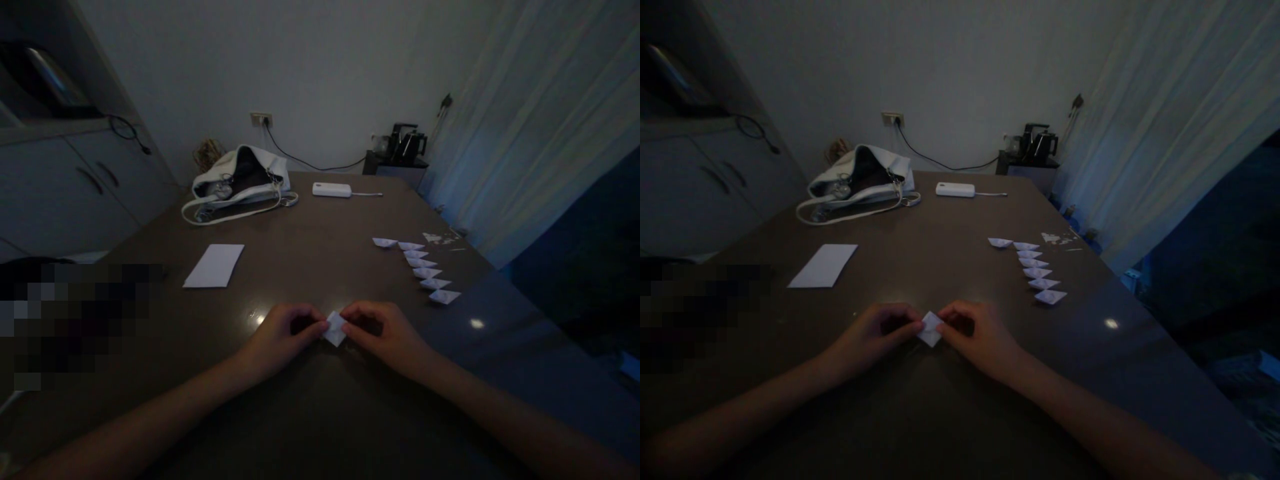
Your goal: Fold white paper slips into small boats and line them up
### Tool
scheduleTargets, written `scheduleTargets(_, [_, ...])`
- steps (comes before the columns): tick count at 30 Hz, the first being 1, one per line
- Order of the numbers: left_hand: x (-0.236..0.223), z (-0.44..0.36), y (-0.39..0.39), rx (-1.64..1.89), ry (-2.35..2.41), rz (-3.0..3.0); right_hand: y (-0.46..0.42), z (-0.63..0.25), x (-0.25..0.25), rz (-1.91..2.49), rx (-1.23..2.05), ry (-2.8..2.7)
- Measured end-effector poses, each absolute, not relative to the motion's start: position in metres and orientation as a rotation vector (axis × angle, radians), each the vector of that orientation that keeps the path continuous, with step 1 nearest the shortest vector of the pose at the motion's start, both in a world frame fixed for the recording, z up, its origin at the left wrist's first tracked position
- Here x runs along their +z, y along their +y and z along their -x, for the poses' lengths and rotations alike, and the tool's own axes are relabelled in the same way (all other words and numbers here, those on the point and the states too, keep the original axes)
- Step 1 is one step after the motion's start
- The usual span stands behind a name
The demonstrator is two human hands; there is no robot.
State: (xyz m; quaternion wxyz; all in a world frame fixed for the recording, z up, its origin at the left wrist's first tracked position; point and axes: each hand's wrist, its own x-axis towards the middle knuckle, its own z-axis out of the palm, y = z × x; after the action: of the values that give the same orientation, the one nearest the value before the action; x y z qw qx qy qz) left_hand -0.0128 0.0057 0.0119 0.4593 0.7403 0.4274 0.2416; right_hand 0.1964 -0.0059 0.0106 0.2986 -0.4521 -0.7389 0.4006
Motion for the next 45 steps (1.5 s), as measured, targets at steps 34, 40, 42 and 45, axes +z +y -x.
scheduleTargets(34, [0.008, 0.023, 0.007, 0.358, 0.916, -2.45, -0.007, -0.204, 0.018, 0.982, 0.629, -2.591])
scheduleTargets(40, [0.016, 0.021, 0.005, 0.328, 0.901, -2.504, -0.008, -0.202, 0.017, 1.102, 0.74, -2.48])
scheduleTargets(42, [0.016, 0.02, 0.003, 0.36, 0.939, -2.483, -0.008, -0.2, 0.016, 1.17, 0.773, -2.417])
scheduleTargets(45, [0.015, 0.018, 0.001, 0.412, 1.027, -2.4, -0.008, -0.197, 0.016, 1.287, 0.818, -2.334])
